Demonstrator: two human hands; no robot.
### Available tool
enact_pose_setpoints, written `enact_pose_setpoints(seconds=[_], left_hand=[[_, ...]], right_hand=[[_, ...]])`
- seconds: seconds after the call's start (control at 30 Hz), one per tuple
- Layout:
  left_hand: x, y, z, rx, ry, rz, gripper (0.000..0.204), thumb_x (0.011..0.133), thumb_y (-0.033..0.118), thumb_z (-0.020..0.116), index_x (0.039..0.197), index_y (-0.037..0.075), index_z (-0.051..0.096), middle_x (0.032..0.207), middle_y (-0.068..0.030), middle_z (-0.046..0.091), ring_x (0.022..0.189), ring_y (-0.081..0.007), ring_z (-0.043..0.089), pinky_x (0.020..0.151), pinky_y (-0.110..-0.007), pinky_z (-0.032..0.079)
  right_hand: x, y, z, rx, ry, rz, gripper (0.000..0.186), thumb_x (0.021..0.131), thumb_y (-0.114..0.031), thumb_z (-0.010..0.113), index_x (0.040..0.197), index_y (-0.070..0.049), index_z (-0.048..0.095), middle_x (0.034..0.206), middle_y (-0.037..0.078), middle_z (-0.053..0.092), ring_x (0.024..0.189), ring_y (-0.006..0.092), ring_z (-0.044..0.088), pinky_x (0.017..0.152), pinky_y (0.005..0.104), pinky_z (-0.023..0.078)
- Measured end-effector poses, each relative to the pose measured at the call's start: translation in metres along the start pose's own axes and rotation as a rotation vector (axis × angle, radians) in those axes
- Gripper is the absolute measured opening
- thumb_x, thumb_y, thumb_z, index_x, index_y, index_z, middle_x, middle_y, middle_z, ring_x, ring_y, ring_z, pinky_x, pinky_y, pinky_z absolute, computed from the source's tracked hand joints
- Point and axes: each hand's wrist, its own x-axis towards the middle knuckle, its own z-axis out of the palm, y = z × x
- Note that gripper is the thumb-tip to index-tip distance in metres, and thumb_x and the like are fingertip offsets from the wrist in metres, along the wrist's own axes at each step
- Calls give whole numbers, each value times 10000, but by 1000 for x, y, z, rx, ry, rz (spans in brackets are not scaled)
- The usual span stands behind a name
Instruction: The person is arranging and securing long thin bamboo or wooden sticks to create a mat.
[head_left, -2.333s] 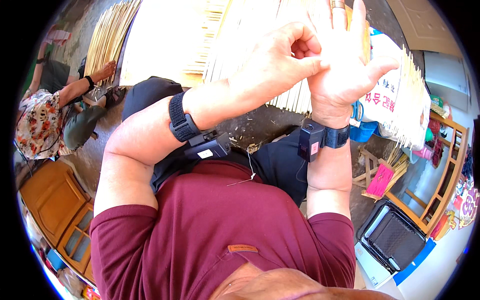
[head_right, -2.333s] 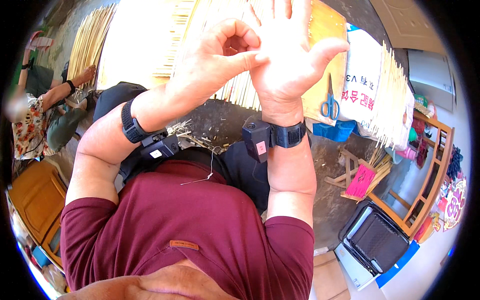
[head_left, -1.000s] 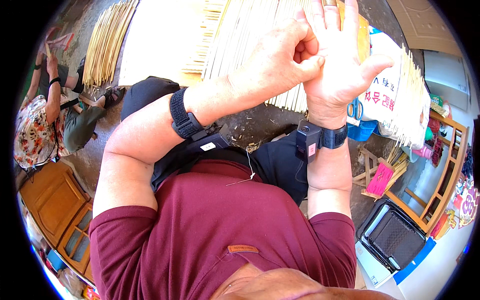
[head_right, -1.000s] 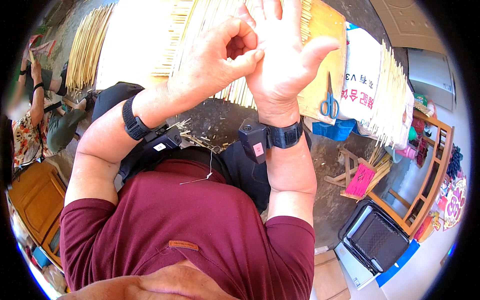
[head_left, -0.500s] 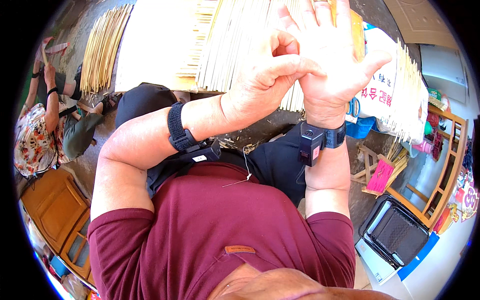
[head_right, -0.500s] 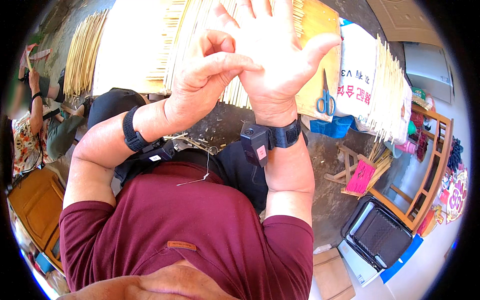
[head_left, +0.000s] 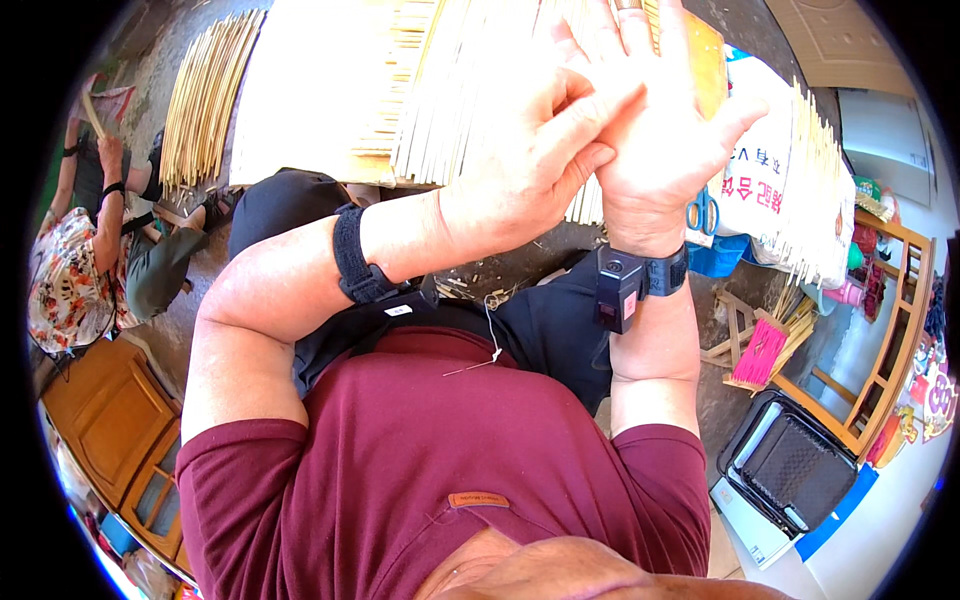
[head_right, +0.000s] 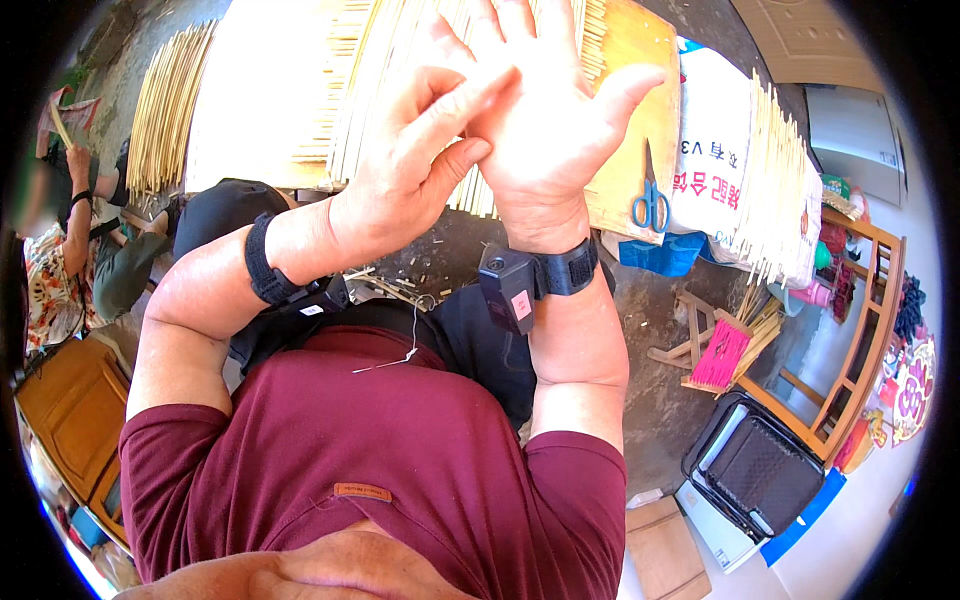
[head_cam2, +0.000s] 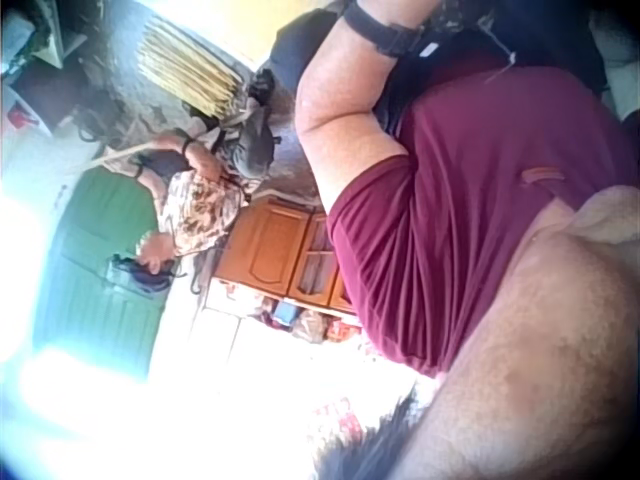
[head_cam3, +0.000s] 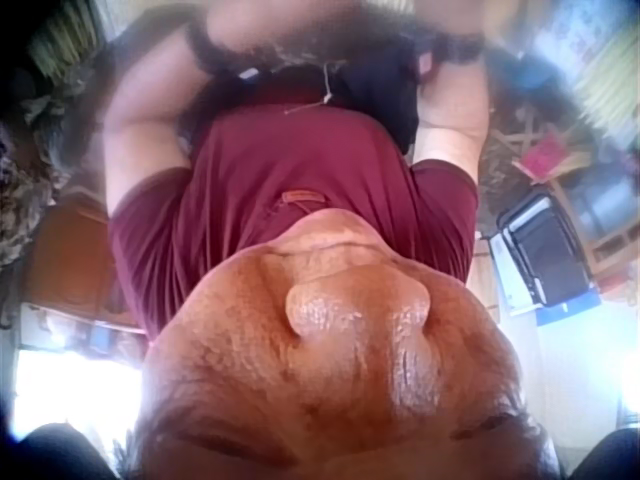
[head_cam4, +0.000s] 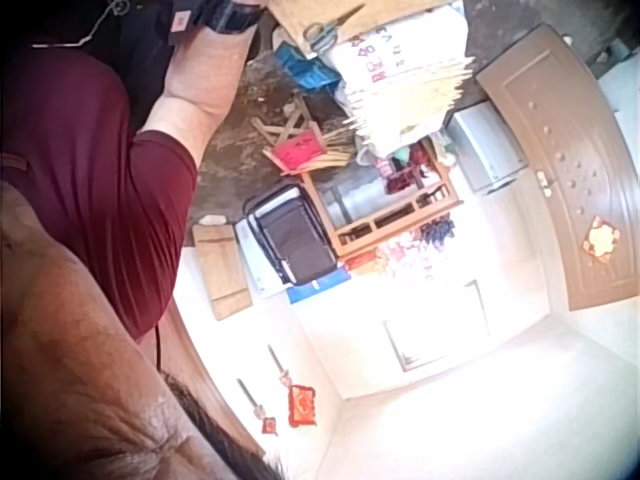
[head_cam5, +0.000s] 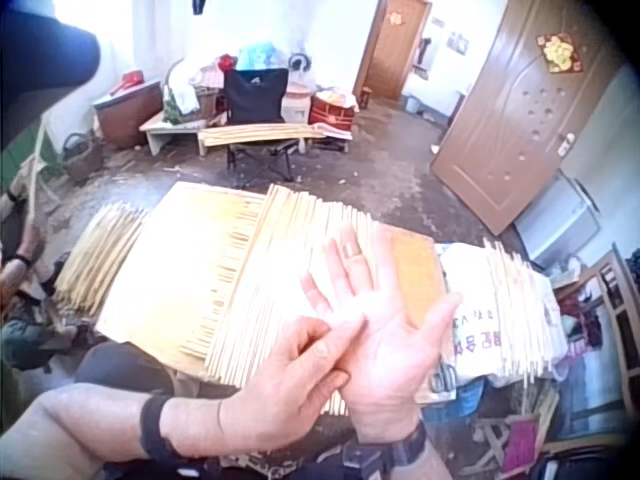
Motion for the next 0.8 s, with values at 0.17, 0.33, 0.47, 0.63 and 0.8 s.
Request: enact_pose_setpoints(seconds=[0.17, 0.33, 0.47, 0.63, 0.8], left_hand=[[-3, -2, 0, -20, -7, -77, 614, 865, -65, 630, 1443, 56, 462, 1129, -134, 501, 972, -244, 567, 850, -327, 508], [-2, -2, 0, -40, 17, -63, 544, 864, -62, 642, 1383, 70, 543, 1098, -122, 504, 946, -228, 562, 814, -315, 504], [-5, -9, -3, 77, -66, 75, 499, 852, -53, 666, 1326, 90, 608, 1074, -107, 508, 935, -207, 554, 774, -304, 490], [-2, -4, -5, 4, 22, 53, 278, 829, -32, 699, 1083, 77, 670, 1026, -108, 505, 927, -250, 549, 783, -324, 478], [1, -2, -6, -11, 10, 26, 197, 812, -37, 700, 963, 65, 626, 1020, -119, 507, 947, -279, 547, 822, -338, 474]], right_hand=[[0, 0, -1, 19, 10, 8, 1152, 815, -869, 337, 1577, -48, 71, 1607, 230, 124, 1496, 357, 121, 1185, 564, 174], [0, 0, -2, 4, 15, 8, 1142, 821, -862, 340, 1576, -46, 79, 1607, 228, 129, 1495, 365, 118, 1186, 570, 165], [0, 1, -1, -16, 40, 8, 1140, 820, -861, 349, 1575, -47, 89, 1601, 224, 153, 1489, 363, 138, 1179, 579, 187], [1, 4, 1, -51, 58, 15, 1126, 824, -853, 359, 1573, -52, 105, 1591, 223, 186, 1474, 366, 183, 1156, 602, 236], [2, 3, 2, -106, 72, 18, 1091, 838, -836, 371, 1570, -62, 135, 1579, 233, 220, 1458, 389, 224, 1141, 608, 263]])
